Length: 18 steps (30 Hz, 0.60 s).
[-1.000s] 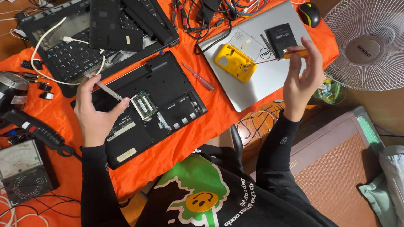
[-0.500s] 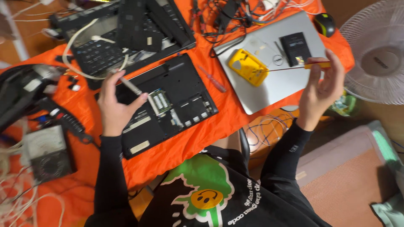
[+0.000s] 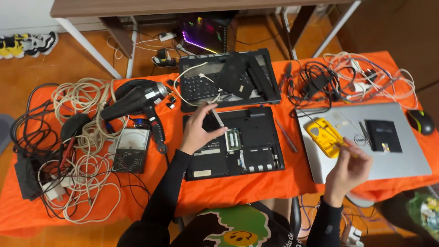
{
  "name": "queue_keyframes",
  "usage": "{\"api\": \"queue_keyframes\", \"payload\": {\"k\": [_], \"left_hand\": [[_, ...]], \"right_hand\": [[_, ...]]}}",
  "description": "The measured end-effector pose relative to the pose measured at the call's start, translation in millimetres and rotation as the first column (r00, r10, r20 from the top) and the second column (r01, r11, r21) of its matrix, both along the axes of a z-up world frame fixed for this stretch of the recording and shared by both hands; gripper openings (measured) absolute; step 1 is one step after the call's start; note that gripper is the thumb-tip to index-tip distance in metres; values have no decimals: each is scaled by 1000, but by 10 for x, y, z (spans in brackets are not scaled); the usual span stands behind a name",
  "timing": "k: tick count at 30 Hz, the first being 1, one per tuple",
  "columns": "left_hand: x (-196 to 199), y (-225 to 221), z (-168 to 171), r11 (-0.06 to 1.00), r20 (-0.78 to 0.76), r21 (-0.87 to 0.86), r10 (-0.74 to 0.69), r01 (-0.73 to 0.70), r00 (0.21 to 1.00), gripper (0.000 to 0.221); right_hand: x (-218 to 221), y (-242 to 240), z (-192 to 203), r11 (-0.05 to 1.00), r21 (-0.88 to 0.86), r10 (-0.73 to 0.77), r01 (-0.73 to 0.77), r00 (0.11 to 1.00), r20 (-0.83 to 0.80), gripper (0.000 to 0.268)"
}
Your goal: The recorder disassembles a laptop, removes components like hard drives, and uses a hair dryer to heat parts of the hardware.
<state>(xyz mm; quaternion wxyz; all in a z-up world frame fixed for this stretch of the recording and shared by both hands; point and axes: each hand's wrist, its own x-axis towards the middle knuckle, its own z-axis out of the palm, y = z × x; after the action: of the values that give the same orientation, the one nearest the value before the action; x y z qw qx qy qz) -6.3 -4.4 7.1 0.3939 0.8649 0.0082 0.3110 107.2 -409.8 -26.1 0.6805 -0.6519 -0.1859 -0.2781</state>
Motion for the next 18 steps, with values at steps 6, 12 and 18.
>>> {"api": "queue_keyframes", "payload": {"k": [6,12,18], "left_hand": [[0,33,-30,1000,20,3,-5,5,1000,75],[8,60,-60,999,-58,-41,16,-18,998,76],[32,84,-101,996,-60,-89,-8,3,998,76]], "right_hand": [[-152,369,41,970,-241,-34,16,997,-70,10],[-209,623,365,808,-588,-74,29,996,-53,13],[-120,794,532,674,-738,-61,22,998,-25,20]]}}
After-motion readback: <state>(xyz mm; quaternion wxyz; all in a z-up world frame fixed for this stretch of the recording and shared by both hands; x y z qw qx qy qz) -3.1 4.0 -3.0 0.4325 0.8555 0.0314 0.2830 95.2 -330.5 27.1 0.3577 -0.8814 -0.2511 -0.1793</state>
